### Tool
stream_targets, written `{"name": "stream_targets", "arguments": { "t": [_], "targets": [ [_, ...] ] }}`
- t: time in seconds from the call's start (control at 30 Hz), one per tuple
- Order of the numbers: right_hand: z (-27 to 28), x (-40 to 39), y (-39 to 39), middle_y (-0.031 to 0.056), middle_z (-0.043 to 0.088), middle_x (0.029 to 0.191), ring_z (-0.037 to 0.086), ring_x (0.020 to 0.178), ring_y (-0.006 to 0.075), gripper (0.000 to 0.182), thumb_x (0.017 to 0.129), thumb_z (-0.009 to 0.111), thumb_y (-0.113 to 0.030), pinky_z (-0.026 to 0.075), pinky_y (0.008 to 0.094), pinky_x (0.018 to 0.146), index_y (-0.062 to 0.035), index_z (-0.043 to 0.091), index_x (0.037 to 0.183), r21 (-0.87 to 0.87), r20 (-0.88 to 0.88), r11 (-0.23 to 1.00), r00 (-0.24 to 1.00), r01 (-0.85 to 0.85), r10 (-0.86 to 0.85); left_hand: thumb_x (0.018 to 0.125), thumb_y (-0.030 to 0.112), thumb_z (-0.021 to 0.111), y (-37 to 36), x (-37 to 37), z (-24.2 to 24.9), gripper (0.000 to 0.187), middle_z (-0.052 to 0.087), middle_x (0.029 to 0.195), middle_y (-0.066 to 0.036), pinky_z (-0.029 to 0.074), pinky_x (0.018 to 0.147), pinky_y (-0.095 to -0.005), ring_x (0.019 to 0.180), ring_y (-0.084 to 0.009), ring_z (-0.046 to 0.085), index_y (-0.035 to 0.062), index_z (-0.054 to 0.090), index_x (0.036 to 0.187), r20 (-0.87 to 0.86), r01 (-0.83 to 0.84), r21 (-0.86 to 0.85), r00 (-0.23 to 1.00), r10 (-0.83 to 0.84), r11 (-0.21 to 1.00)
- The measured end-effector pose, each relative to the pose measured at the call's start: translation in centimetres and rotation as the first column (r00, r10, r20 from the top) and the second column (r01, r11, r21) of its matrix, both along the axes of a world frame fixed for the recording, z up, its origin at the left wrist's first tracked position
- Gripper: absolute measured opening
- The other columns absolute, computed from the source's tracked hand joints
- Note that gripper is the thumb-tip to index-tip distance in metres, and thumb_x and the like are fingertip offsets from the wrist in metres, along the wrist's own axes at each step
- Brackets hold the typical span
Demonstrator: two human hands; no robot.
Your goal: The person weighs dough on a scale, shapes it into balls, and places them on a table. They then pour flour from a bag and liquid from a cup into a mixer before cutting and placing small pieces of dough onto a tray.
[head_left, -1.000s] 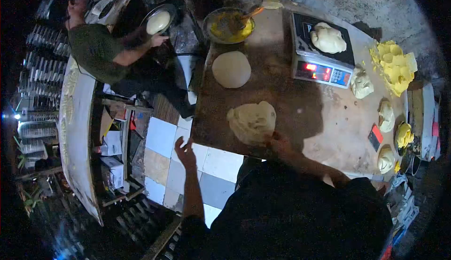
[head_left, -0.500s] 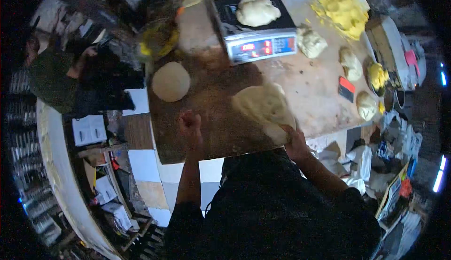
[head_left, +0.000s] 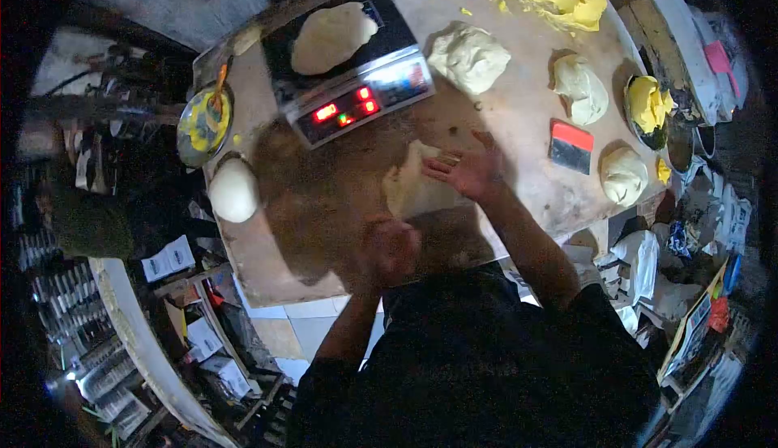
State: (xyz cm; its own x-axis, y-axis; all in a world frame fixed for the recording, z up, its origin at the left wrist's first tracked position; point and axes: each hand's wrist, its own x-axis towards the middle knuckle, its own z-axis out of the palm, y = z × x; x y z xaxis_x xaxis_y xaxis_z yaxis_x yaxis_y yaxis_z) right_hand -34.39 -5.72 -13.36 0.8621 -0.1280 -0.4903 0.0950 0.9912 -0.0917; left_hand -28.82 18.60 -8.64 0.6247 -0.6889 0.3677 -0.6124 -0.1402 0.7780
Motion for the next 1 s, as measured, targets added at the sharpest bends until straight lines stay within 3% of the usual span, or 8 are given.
{"name": "stream_targets", "arguments": {
  "t": [0.1, 0.27, 0.3, 0.43, 0.73, 0.87, 0.93, 1.0],
  "targets": [
    [-2.5, -7.3, -4.2, 0.0240, 0.047, 0.135, 0.044, 0.127, 0.0341, 0.057, 0.095, 0.053, -0.034, 0.034, 0.0465, 0.109, 0.0022, 0.041, 0.138, -0.487, -0.219, 0.869, 0.975, -0.086, -0.026, 0.079, 0.042, 0.071, -7.3, -0.6, 2.9, 0.055, 0.050, 0.127, -0.017, 0.033, 0.105, -0.0554, 0.126, -0.0348, 0.043, 0.0122, 0.055, 0.123, 0.005, 0.250, 0.453, 0.959, -0.283, 0.856],
    [-11.8, -14.6, 0.5, 0.0167, 0.052, 0.131, 0.057, 0.113, 0.0268, 0.068, 0.090, 0.065, -0.022, 0.044, 0.0434, 0.100, 0.0024, 0.029, 0.143, -0.969, -0.242, 0.054, 0.969, -0.240, -0.039, 0.064, 0.056, 0.077, -15.9, 6.6, -8.7, 0.079, 0.054, 0.128, -0.018, 0.041, 0.099, -0.0515, 0.121, -0.0374, 0.050, 0.0120, 0.056, 0.126, 0.373, 0.048, 0.681, 0.836, -0.402, 0.731],
    [-12.0, -13.8, 1.3, 0.0155, 0.052, 0.130, 0.058, 0.110, 0.0260, 0.072, 0.088, 0.069, -0.020, 0.045, 0.0423, 0.099, 0.0023, 0.028, 0.143, -0.976, -0.194, -0.090, 0.978, -0.200, -0.073, 0.062, 0.057, 0.078, -17.7, 7.3, -4.1, 0.079, 0.058, 0.122, -0.017, 0.044, 0.096, -0.0484, 0.115, -0.0358, 0.055, 0.0116, 0.058, 0.124, 0.159, 0.152, 0.754, 0.901, -0.403, 0.638],
    [-10.4, -6.0, 1.6, 0.0142, 0.057, 0.119, 0.058, 0.110, 0.0279, 0.066, 0.076, 0.080, -0.021, 0.044, 0.0404, 0.097, 0.0013, 0.044, 0.127, -0.898, -0.230, 0.344, 0.959, -0.274, 0.165, 0.069, 0.050, 0.074, -16.0, 7.0, -4.0, 0.066, 0.065, 0.106, -0.016, 0.049, 0.089, -0.0435, 0.099, -0.0326, 0.063, 0.0098, 0.060, 0.119, -0.264, 0.395, 0.730, 0.916, -0.303, 0.558],
    [-11.1, -13.3, 14.1, 0.0126, 0.066, 0.093, 0.063, 0.093, 0.0329, 0.040, 0.063, 0.079, -0.019, 0.049, 0.0430, 0.084, -0.0107, 0.068, 0.100, -0.568, -0.537, -0.823, 0.756, 0.004, 0.374, 0.067, 0.049, 0.077, 7.8, -7.9, -8.7, 0.065, 0.066, 0.102, -0.020, 0.049, 0.089, -0.0453, 0.097, -0.0348, 0.064, 0.0058, 0.064, 0.114, -0.156, 0.342, 0.604, 0.937, -0.313, 0.720],
    [0.4, -8.9, 9.9, 0.0123, 0.067, 0.096, 0.065, 0.092, 0.0286, 0.034, 0.066, 0.075, -0.017, 0.052, 0.0414, 0.081, -0.0110, 0.069, 0.099, -0.907, -0.373, -0.328, 0.866, -0.264, 0.334, 0.066, 0.055, 0.077, 3.9, -3.8, 0.1, 0.068, 0.062, 0.114, -0.020, 0.041, 0.098, -0.0480, 0.112, -0.0328, 0.057, 0.0106, 0.064, 0.115, -0.149, 0.266, 0.425, 0.963, -0.223, 0.865],
    [2.8, -8.4, 9.7, 0.0124, 0.068, 0.098, 0.066, 0.090, 0.0278, 0.028, 0.071, 0.072, -0.017, 0.054, 0.0384, 0.080, -0.0098, 0.069, 0.098, -0.924, -0.113, -0.382, 0.979, -0.039, 0.173, 0.066, 0.058, 0.076, 2.7, -3.6, 4.1, 0.068, 0.060, 0.119, -0.018, 0.037, 0.102, -0.0499, 0.117, -0.0316, 0.054, 0.0132, 0.065, 0.115, 0.086, 0.166, 0.338, 0.975, -0.206, 0.926],
    [2.9, -9.2, 9.2, 0.0104, 0.067, 0.100, 0.066, 0.089, 0.0281, 0.030, 0.071, 0.070, -0.017, 0.053, 0.0377, 0.079, -0.0118, 0.070, 0.101, -0.417, 0.181, -0.890, 0.977, 0.183, 0.116, 0.066, 0.058, 0.076, 2.8, -4.3, 3.1, 0.066, 0.059, 0.122, -0.017, 0.034, 0.105, -0.0507, 0.121, -0.0310, 0.051, 0.0148, 0.065, 0.114, 0.267, 0.121, 0.430, 0.929, -0.254, 0.895]
  ]
}}
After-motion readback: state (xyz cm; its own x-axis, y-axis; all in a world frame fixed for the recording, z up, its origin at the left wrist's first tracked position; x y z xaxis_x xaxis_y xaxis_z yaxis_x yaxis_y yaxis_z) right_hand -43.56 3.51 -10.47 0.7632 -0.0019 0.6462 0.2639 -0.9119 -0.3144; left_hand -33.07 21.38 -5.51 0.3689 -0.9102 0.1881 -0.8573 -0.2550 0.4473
